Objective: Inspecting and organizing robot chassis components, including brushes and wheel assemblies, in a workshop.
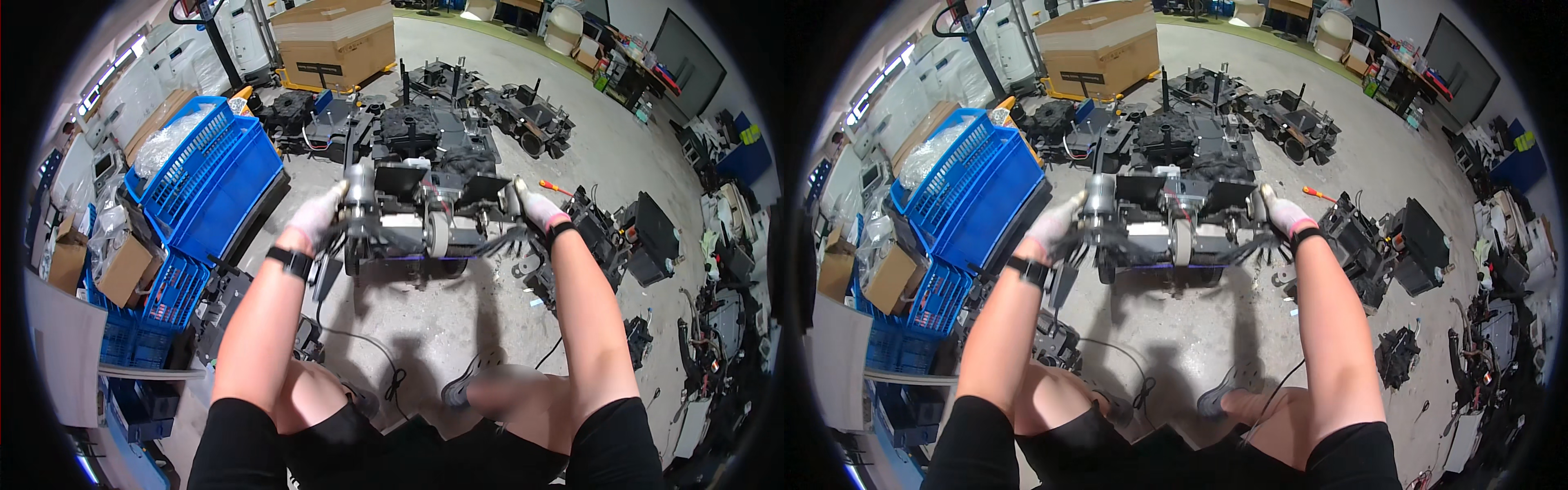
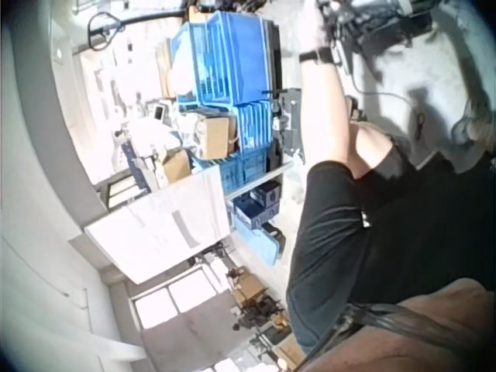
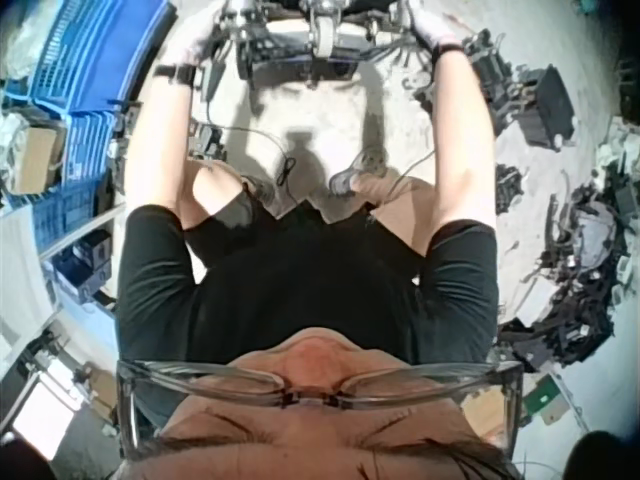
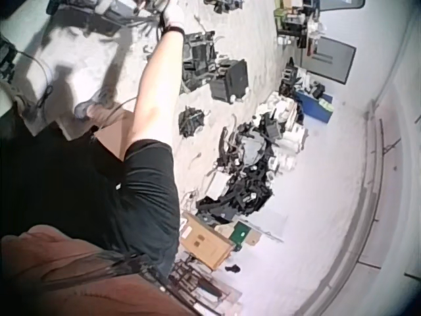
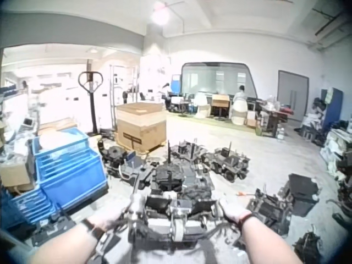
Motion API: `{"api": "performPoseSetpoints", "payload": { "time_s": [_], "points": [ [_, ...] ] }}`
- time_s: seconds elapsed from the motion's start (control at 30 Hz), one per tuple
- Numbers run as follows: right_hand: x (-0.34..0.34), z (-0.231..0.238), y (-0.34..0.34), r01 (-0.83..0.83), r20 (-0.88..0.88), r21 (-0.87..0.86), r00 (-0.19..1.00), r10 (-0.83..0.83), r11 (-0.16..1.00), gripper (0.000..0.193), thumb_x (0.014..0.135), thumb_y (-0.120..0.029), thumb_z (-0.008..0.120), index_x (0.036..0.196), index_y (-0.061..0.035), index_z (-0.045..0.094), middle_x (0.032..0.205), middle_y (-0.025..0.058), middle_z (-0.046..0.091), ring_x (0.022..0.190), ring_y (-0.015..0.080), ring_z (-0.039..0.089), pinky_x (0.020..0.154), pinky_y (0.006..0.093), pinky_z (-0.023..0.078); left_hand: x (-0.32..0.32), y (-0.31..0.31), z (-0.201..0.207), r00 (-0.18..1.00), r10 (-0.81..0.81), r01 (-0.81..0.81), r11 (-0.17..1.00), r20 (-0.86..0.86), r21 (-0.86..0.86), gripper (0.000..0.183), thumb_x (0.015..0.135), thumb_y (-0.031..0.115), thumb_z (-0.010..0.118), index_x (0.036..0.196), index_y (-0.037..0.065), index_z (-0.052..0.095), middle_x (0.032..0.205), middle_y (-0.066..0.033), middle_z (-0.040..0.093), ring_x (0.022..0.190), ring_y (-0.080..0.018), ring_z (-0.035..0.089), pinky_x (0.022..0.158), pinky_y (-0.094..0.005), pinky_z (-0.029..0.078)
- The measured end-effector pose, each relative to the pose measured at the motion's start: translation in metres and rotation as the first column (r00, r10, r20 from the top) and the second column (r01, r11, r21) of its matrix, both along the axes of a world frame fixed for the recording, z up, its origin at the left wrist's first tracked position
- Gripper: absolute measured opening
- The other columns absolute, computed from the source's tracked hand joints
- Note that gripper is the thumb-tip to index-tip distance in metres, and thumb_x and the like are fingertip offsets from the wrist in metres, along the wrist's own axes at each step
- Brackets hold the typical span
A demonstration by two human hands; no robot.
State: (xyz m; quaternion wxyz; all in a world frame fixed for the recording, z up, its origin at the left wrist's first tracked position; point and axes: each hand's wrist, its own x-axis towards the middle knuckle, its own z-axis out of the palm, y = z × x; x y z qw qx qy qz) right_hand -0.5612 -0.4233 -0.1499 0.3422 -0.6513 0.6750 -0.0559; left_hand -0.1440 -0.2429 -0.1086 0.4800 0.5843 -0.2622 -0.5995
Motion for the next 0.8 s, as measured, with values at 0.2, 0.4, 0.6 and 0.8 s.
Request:
{"api": "performPoseSetpoints", "payload": {
  "time_s": [0.2, 0.4, 0.6, 0.8],
  "points": [
    [0.032, -0.007, -0.081, 0.136, -0.073, -0.105, 0.987, -0.144, 0.985, 0.089, 0.095, -0.069, 0.014, 0.132, 0.0015, 0.054, 0.139, 0.0250, 0.050, 0.137, 0.0365, 0.040, 0.113, 0.0440, 0.028, 0.028, -0.086, 0.011, 0.956, -0.137, 0.080, 0.972, -0.258, -0.220, 0.038, 0.104, 0.037, 0.041, 0.122, 0.007, 0.057, 0.103, -0.0099, 0.068, 0.092, -0.0187, 0.066, 0.085, -0.0348, 0.054],
    [0.030, -0.017, -0.124, -0.041, -0.122, -0.096, 0.992, 0.029, 0.995, 0.085, 0.098, -0.066, 0.014, 0.126, -0.0003, 0.060, 0.129, 0.0218, 0.060, 0.128, 0.0347, 0.051, 0.104, 0.0421, 0.038, 0.041, -0.124, 0.021, 0.973, -0.156, 0.146, 0.987, -0.173, -0.067, 0.032, 0.104, 0.025, 0.042, 0.122, 0.005, 0.059, 0.108, -0.0099, 0.067, 0.096, -0.0190, 0.066, 0.087, -0.0341, 0.054],
    [0.025, -0.020, -0.123, -0.051, -0.180, -0.129, 0.983, 0.027, 0.990, 0.087, 0.097, -0.064, 0.007, 0.131, 0.0005, 0.055, 0.138, 0.0234, 0.051, 0.135, 0.0378, 0.041, 0.112, 0.0461, 0.031, 0.068, -0.068, 0.040, 0.955, 0.283, -0.264, 0.948, 0.088, -0.178, 0.032, 0.093, 0.041, 0.057, 0.099, 0.010, 0.064, 0.081, -0.0002, 0.061, 0.080, -0.0144, 0.058, 0.072, -0.0301, 0.046],
    [0.033, -0.006, -0.109, -0.006, -0.079, -0.106, 0.997, -0.003, 0.994, 0.084, 0.097, -0.066, 0.014, 0.131, -0.0018, 0.056, 0.134, 0.0225, 0.055, 0.133, 0.0360, 0.045, 0.108, 0.0432, 0.035, 0.075, -0.003, -0.063, 0.705, 0.338, -0.282, 0.940, 0.624, -0.190, 0.029, 0.095, 0.029, 0.050, 0.088, 0.006, 0.066, 0.075, -0.0048, 0.062, 0.063, -0.0170, 0.057, 0.064, -0.0318, 0.050]
  ]
}}
